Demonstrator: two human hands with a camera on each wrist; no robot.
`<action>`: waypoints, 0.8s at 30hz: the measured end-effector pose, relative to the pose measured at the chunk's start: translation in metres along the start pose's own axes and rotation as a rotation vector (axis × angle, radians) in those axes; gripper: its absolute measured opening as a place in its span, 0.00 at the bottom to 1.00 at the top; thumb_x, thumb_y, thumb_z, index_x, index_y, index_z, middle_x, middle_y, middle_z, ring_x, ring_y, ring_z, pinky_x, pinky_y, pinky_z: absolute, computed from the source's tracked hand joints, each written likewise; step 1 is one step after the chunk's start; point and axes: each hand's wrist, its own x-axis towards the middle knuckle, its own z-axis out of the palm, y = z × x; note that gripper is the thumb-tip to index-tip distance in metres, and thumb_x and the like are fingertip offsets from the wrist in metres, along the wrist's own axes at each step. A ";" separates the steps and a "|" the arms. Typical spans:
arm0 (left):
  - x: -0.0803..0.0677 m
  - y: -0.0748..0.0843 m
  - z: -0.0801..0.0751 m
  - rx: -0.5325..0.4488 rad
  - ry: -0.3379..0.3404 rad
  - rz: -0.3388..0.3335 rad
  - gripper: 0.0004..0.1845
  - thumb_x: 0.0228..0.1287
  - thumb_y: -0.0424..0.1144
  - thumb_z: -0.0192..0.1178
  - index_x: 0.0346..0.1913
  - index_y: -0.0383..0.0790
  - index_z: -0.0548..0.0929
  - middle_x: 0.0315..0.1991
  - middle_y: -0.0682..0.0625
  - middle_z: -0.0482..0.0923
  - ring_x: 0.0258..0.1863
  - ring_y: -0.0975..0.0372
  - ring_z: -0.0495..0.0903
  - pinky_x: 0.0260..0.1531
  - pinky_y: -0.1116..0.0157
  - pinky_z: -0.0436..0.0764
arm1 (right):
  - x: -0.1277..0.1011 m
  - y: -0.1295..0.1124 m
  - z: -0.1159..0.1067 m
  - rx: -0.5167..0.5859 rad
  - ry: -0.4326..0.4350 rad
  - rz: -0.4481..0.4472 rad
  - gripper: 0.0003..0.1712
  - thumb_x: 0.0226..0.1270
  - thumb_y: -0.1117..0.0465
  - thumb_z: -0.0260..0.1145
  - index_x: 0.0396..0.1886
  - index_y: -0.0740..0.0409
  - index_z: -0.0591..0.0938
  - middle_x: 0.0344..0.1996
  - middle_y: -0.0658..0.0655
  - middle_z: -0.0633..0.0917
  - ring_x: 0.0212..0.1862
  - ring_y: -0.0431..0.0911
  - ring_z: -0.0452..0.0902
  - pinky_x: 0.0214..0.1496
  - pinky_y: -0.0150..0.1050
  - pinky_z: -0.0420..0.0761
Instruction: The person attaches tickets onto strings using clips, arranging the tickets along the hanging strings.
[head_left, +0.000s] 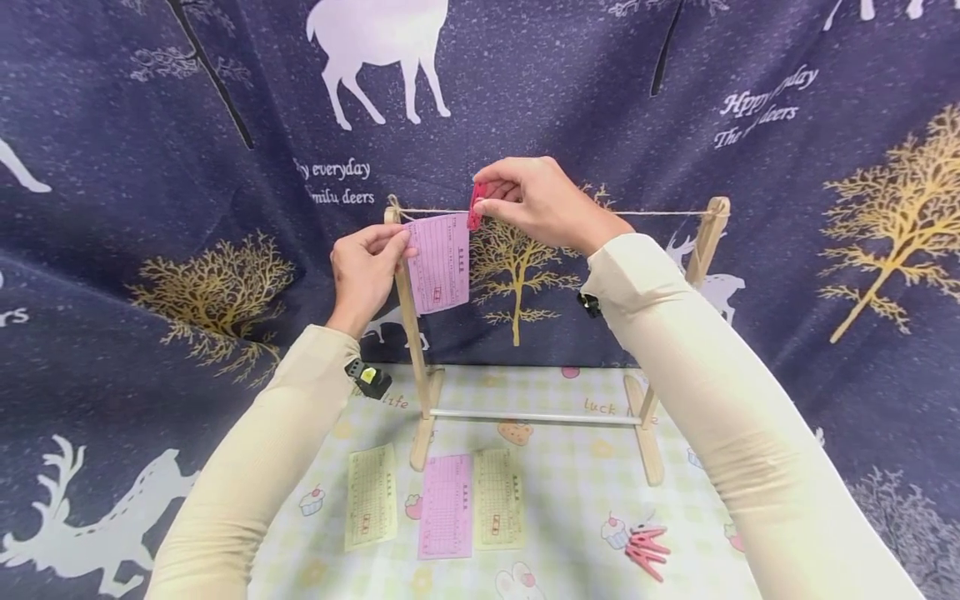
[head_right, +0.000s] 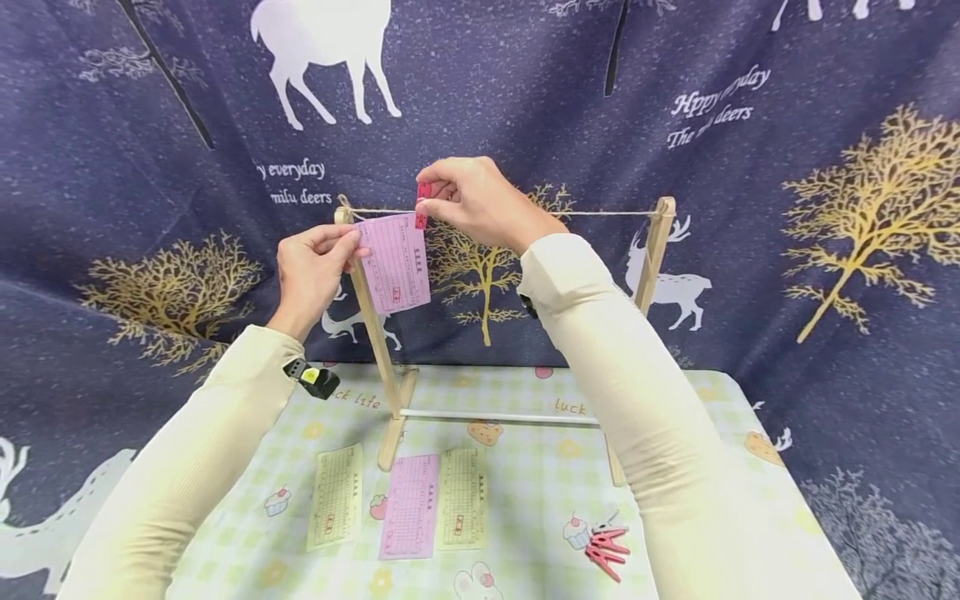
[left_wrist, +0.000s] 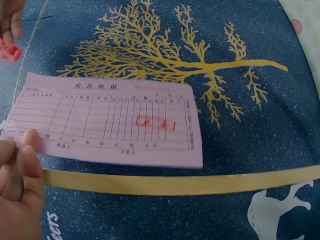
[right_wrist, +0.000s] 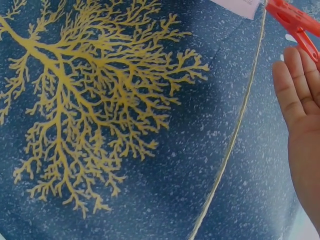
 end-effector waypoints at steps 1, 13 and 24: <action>0.000 0.001 0.001 0.009 0.002 0.005 0.10 0.68 0.33 0.65 0.46 0.30 0.88 0.34 0.40 0.88 0.24 0.71 0.84 0.24 0.76 0.78 | 0.002 0.000 0.001 -0.007 0.007 -0.005 0.21 0.70 0.63 0.68 0.58 0.68 0.80 0.45 0.60 0.85 0.46 0.47 0.81 0.52 0.37 0.79; -0.002 0.006 0.009 0.144 0.086 0.119 0.10 0.70 0.35 0.63 0.47 0.33 0.88 0.33 0.43 0.88 0.30 0.60 0.88 0.25 0.77 0.75 | 0.024 -0.005 0.010 -0.029 0.084 -0.075 0.18 0.72 0.65 0.65 0.57 0.69 0.80 0.45 0.60 0.84 0.45 0.47 0.80 0.51 0.36 0.77; -0.003 0.008 0.015 0.160 0.154 0.120 0.09 0.70 0.36 0.63 0.46 0.34 0.89 0.33 0.44 0.88 0.31 0.58 0.89 0.26 0.77 0.74 | 0.037 -0.004 0.020 0.001 0.108 -0.118 0.13 0.71 0.67 0.64 0.51 0.69 0.81 0.42 0.60 0.85 0.43 0.46 0.80 0.50 0.34 0.77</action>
